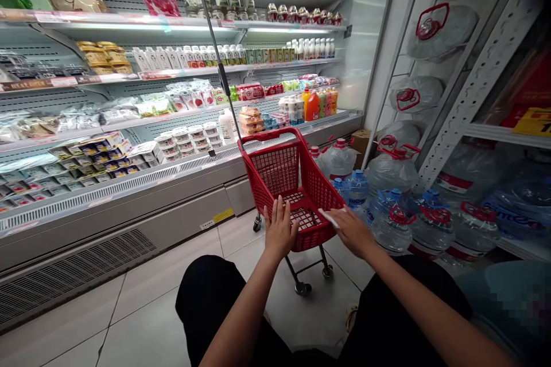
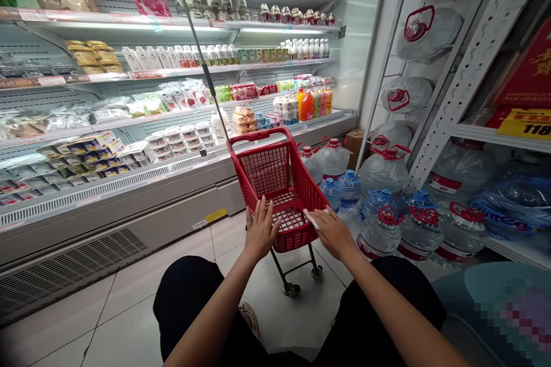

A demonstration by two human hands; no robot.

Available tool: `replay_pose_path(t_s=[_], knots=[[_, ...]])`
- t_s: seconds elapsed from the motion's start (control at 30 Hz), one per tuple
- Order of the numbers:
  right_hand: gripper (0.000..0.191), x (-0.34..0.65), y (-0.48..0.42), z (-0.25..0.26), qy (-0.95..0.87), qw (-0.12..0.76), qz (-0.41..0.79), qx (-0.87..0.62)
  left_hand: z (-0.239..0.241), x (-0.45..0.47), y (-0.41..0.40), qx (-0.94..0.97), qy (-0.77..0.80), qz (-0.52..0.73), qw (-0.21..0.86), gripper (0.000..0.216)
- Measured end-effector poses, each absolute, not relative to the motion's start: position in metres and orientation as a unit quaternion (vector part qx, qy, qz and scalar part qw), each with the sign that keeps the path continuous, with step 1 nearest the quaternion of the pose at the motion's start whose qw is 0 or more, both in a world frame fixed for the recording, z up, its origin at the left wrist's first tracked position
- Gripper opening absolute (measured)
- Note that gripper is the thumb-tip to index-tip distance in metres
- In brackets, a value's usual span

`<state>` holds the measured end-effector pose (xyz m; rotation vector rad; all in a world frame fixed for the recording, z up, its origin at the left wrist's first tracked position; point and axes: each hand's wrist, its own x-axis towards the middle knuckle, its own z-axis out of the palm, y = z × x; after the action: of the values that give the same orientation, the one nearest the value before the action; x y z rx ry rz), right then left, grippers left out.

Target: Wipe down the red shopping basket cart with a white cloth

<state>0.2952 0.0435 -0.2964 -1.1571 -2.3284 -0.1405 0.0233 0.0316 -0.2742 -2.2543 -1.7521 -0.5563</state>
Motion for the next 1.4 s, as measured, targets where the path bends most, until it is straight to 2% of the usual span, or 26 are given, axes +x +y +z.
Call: replay_pose_path(t_s=[0.17,0.37,0.5,0.7,0.83,1.13,1.23,1.4], knots=[[0.050,0.303,0.042,-0.300,-0.845,0.281,-0.060,-0.450,-0.267,0.012,0.036,-0.778,-0.595,-0.175,0.102,0.062],[0.071,0.233,0.001,-0.307,-0.878,0.274,-0.059,-0.388,-0.262,0.027,0.040,-0.734,-0.653,-0.165,0.085,0.078],[0.082,0.223,-0.011,-0.303,-0.904,0.263,-0.069,-0.330,-0.268,0.034,0.030,-0.752,-0.620,-0.195,0.108,0.076],[0.066,0.272,0.006,-0.277,-0.924,0.245,-0.030,-0.291,-0.256,-0.007,0.015,-0.800,-0.552,-0.188,0.140,0.073],[0.063,0.264,0.012,-0.278,-0.921,0.241,-0.030,-0.306,-0.248,-0.023,0.021,-0.798,-0.561,-0.177,0.133,0.073],[0.092,0.199,-0.026,-0.289,-0.947,0.205,0.011,-0.247,-0.259,0.011,0.013,-0.794,-0.563,-0.211,0.090,0.071],[0.086,0.209,-0.014,-0.277,-0.951,0.215,0.024,-0.223,-0.259,0.003,0.013,-0.791,-0.576,-0.199,0.058,0.071],[0.057,0.232,0.030,-0.262,-0.937,0.250,0.001,-0.246,-0.258,-0.014,0.021,-0.787,-0.585,-0.191,0.031,0.073]])
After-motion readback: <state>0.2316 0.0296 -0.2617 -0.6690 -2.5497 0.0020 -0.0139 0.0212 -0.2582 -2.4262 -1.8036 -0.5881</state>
